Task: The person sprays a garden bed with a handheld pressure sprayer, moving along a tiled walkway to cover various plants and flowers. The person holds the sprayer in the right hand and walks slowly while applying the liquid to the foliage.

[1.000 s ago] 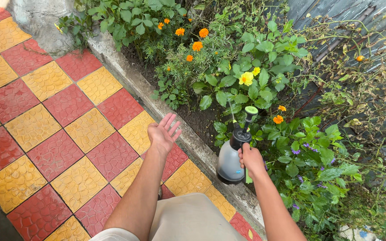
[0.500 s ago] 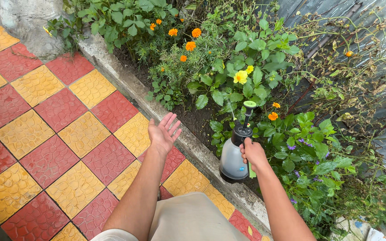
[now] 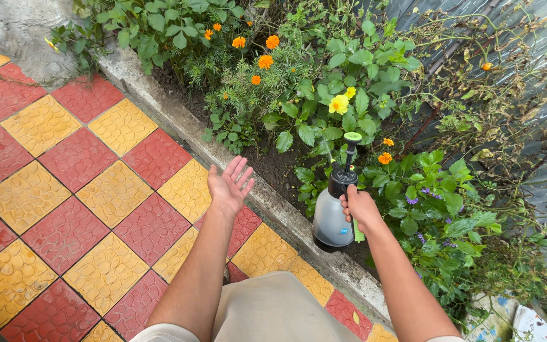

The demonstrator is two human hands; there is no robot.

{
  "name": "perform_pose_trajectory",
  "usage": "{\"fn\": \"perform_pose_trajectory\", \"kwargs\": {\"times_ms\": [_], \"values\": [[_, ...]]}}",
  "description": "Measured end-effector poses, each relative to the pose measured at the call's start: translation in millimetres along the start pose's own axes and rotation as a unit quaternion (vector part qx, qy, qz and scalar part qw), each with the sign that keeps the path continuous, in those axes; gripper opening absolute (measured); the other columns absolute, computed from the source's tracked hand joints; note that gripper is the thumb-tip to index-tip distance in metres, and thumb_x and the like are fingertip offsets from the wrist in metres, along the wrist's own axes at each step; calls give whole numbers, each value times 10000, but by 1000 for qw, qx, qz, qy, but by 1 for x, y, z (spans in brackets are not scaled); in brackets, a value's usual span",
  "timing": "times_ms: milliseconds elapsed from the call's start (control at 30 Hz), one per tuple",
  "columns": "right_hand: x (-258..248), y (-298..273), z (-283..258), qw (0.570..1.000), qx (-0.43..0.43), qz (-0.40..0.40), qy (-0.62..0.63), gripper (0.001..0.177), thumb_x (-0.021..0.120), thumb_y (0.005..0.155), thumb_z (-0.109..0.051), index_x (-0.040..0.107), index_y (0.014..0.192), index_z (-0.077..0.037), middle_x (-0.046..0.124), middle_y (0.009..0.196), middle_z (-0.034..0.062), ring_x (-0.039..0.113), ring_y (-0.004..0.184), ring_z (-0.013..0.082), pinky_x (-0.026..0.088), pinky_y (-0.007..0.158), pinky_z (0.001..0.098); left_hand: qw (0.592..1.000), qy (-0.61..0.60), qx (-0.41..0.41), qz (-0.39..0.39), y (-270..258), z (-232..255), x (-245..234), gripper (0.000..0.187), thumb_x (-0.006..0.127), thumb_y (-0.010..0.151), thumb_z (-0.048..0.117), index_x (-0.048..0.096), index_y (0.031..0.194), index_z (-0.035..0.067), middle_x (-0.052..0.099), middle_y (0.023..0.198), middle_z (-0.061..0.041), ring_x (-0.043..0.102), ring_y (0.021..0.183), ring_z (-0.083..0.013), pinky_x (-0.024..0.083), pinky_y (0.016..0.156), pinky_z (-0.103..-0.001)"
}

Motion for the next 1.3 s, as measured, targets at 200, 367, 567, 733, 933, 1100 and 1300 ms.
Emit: {"fn": "perform_pose_trajectory", "kwargs": {"times_ms": [200,367,567,733,933,1100,1300], "values": [[7,-2,-13,1000,-1,1,-4,439,430,1078,-293,666,889,26,522,696,87,493,512,143,447,416,317,1000,2,-15,-5,2,5,-8,865,66,1066,717,549,1611,251,554,1662,51,535,1504,-261,461,1179,-452],[19,1,-18,1000,5,9,-1,441,423,1077,-286,670,888,26,524,694,88,495,507,146,451,412,318,1000,13,-17,0,10,28,-21,849,74,1072,703,560,1603,252,556,1661,49,526,1511,-265,462,1178,-459],[38,10,-23,1000,15,18,7,423,424,1061,-283,662,881,17,518,689,83,497,502,143,444,400,307,999,21,-26,6,17,56,-37,825,86,1079,688,582,1582,262,574,1643,54,544,1494,-258,469,1168,-454],[49,24,-21,999,26,24,25,428,420,1068,-281,661,871,13,522,684,81,498,499,141,441,401,302,999,27,-38,12,35,65,-46,817,81,1087,673,600,1566,263,585,1633,48,548,1489,-266,471,1167,-458],[70,51,-31,998,47,19,25,462,379,1106,-278,666,888,11,531,702,84,504,521,153,455,430,314,997,56,-57,24,70,77,-30,813,88,1092,686,583,1582,267,578,1636,51,541,1489,-258,463,1160,-449],[89,111,-29,998,59,10,33,471,391,1108,-297,670,909,27,542,723,100,521,545,171,469,450,343,994,82,-66,31,114,89,4,793,93,1100,673,602,1565,281,583,1635,68,529,1507,-244,431,1202,-456],[114,201,-26,994,90,14,59,478,422,1082,-349,677,887,5,558,687,97,539,501,171,488,415,341,989,116,-84,47,164,96,49,801,106,1099,684,587,1584,265,587,1631,57,552,1468,-233,454,1176,-447]]}}
Point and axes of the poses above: each hand's wrist, its own y-axis towards the middle knuckle, its own x-axis out of the palm, z = x × y, the point moved 4 cm from there along y, towards the middle knuckle
